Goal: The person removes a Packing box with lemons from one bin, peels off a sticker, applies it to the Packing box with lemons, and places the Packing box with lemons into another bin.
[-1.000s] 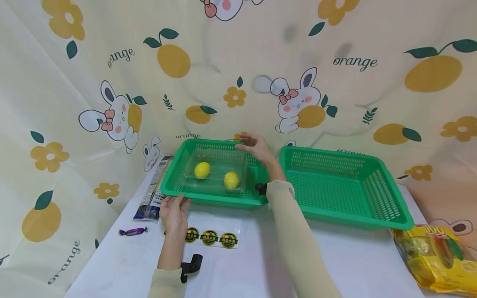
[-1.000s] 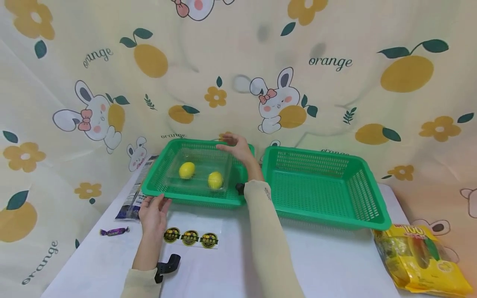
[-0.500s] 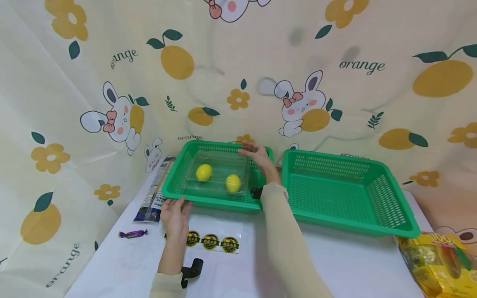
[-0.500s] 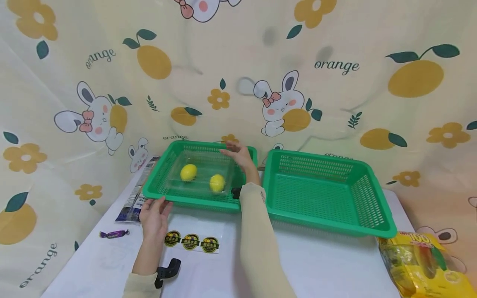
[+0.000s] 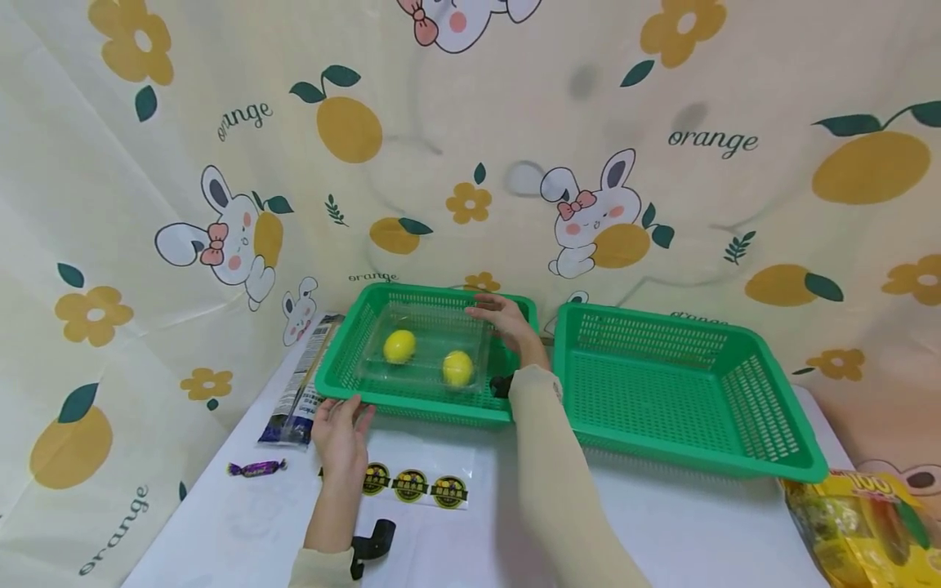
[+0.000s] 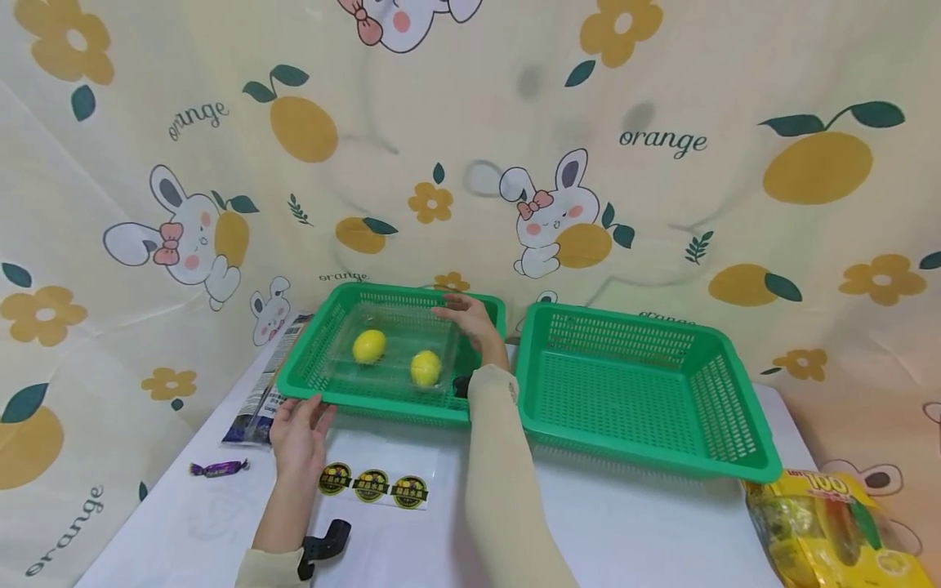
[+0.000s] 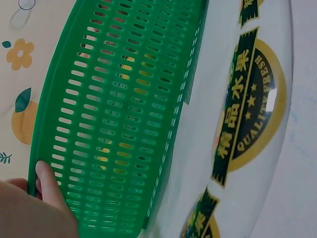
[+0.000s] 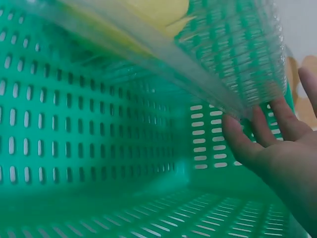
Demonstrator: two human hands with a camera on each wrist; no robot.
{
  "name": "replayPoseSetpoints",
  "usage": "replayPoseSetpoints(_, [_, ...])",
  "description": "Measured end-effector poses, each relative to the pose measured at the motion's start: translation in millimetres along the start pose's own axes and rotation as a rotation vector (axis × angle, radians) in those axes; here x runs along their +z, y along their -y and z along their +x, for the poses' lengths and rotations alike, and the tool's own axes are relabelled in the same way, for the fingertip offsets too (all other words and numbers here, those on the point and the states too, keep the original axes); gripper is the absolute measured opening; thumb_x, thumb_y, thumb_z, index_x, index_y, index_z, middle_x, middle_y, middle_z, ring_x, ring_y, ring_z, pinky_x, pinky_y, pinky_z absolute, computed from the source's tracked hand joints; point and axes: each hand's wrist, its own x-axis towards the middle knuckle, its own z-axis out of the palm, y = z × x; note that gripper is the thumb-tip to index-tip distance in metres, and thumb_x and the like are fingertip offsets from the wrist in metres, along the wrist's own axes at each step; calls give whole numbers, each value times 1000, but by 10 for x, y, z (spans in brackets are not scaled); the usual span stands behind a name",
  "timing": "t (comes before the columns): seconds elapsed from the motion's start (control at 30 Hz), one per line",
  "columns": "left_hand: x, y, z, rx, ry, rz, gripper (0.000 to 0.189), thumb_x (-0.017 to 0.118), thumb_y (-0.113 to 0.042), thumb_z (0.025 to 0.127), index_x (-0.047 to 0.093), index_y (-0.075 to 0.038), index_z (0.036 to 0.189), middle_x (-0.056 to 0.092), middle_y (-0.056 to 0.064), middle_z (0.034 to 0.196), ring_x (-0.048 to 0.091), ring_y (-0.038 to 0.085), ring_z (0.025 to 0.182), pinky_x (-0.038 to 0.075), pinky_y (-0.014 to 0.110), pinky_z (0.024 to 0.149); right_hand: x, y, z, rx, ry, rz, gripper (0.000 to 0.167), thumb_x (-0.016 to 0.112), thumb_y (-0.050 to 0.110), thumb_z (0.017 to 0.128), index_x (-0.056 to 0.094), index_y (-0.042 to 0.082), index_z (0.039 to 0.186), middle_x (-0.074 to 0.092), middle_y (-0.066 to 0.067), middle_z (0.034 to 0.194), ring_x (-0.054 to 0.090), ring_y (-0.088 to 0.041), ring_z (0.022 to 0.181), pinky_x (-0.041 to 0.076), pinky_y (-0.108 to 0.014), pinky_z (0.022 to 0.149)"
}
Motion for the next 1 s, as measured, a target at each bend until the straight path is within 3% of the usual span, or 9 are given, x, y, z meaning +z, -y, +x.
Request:
replayPoseSetpoints(0.27, [9,-8,11,8,-1,-25,24,58,7,96,42,-4,109,48,9,104,61,14,80,59,29,78,-16,-46,63,4,33,-122,55,72,21,94,51,7,143,47,-10,149,42,-31,136,35,-52,112])
replayPoseSetpoints(0.37, [8,-9,2,7,4,-35,25,58,8,96,42,-3,110,49,8,103,61,14,79,59,28,77,-12,-53,72,6,27,-94,55,72,18,94,51,7,143,46,-10,149,40,-31,138,30,-51,116])
replayPoseSetpoints(0.6, [2,15,-16,1,3,-39,23,55,9,96,41,-4,110,50,7,100,61,14,77,59,27,74,-26,-78,46,123,29,-37,52,72,17,93,54,14,142,42,-9,152,32,-37,143,29,-60,113])
replayPoseSetpoints(0.9, [12,17,-8,20,3,-42,23,55,10,96,41,-3,108,51,7,98,61,14,76,59,28,72,-36,-71,51,186,50,-61,49,71,12,94,57,12,141,42,-10,153,38,-32,139,38,-59,108])
replayPoseSetpoints(1.0, [10,16,-10,14,1,-44,23,55,10,96,40,-3,108,51,7,99,61,14,77,59,28,73,-44,-86,61,202,53,-84,47,70,12,95,58,11,140,45,-12,150,51,-30,125,44,-57,104])
